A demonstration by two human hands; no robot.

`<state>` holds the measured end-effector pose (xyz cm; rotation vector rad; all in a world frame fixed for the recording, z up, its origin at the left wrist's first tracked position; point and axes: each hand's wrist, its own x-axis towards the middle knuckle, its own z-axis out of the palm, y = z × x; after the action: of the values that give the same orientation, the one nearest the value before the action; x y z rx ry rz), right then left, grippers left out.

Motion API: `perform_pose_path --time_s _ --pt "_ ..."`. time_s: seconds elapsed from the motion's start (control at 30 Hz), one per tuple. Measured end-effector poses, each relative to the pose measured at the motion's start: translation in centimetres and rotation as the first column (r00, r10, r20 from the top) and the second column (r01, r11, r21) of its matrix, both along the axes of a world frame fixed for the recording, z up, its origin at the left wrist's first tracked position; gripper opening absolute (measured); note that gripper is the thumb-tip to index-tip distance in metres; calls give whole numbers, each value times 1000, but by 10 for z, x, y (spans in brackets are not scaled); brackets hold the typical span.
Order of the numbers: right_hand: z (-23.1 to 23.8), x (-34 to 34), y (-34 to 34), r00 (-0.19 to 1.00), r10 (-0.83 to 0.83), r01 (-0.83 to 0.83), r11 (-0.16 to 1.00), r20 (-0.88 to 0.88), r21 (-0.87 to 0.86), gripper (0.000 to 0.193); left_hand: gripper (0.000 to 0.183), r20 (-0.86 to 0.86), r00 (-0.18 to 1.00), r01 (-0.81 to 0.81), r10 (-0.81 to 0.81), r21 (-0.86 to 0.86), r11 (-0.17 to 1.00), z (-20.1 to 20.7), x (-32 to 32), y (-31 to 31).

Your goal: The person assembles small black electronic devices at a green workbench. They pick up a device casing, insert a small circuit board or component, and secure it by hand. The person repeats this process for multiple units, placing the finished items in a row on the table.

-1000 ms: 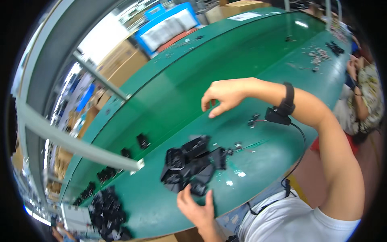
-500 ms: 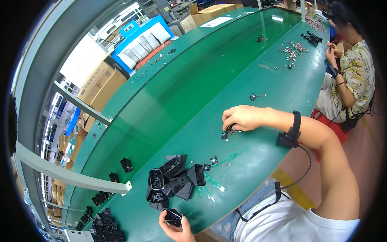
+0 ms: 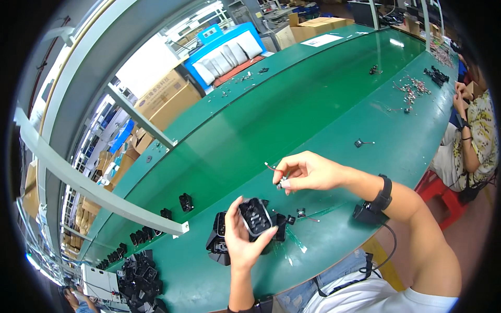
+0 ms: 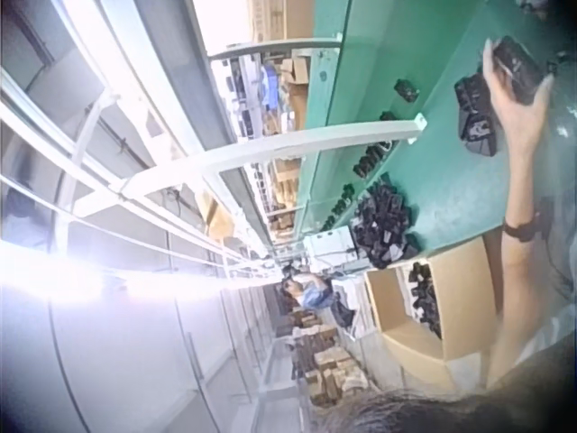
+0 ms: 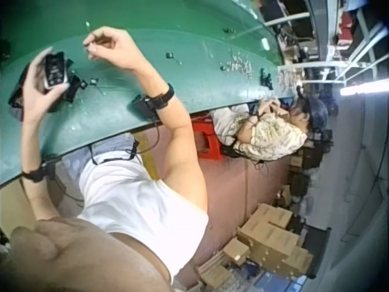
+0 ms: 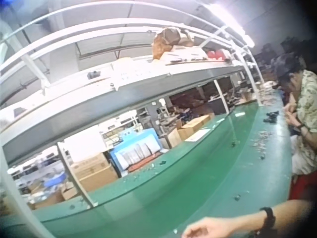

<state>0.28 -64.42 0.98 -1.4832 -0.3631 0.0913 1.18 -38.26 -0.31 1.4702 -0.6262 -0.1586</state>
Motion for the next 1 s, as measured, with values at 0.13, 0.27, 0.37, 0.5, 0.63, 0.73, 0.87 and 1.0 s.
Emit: perform_pose_path --time_s 0.13,0.27,0.37,0.5,0.63,0.73,0.87,1.0 --pt "0 -7 28 1000 -4 -1 989 30 145 20 94 71 997 -16 15 12 1000 -19 12 -6" --pt "2 -16 39 999 -17 16 1000 -28 -21 15 96 105 994 -39 38 8 999 -29 13 -2" --pt "-1 -19 47 972 -133 167 970 192 -176 14 93 147 988 -44 44 -9 999 -32 14 -2" --pt "-13 -14 49 785 -179 398 880 593 -261 15 89 181 983 -39 43 -26 999 -39 14 -5" --pt "-11 -16 45 743 -39 389 837 668 -384 12 86 207 977 -49 47 4 999 -41 17 -5" --pt "-15 -18 44 807 -23 301 876 590 -377 13 83 267 962 -78 61 54 996 -38 17 -5" --pt "-15 -23 41 811 3 323 832 585 -452 13 83 316 948 -91 43 141 986 -36 19 -4" --pt "-10 -29 44 801 -135 411 833 583 -371 11 87 322 945 -104 53 145 984 -35 18 -3"
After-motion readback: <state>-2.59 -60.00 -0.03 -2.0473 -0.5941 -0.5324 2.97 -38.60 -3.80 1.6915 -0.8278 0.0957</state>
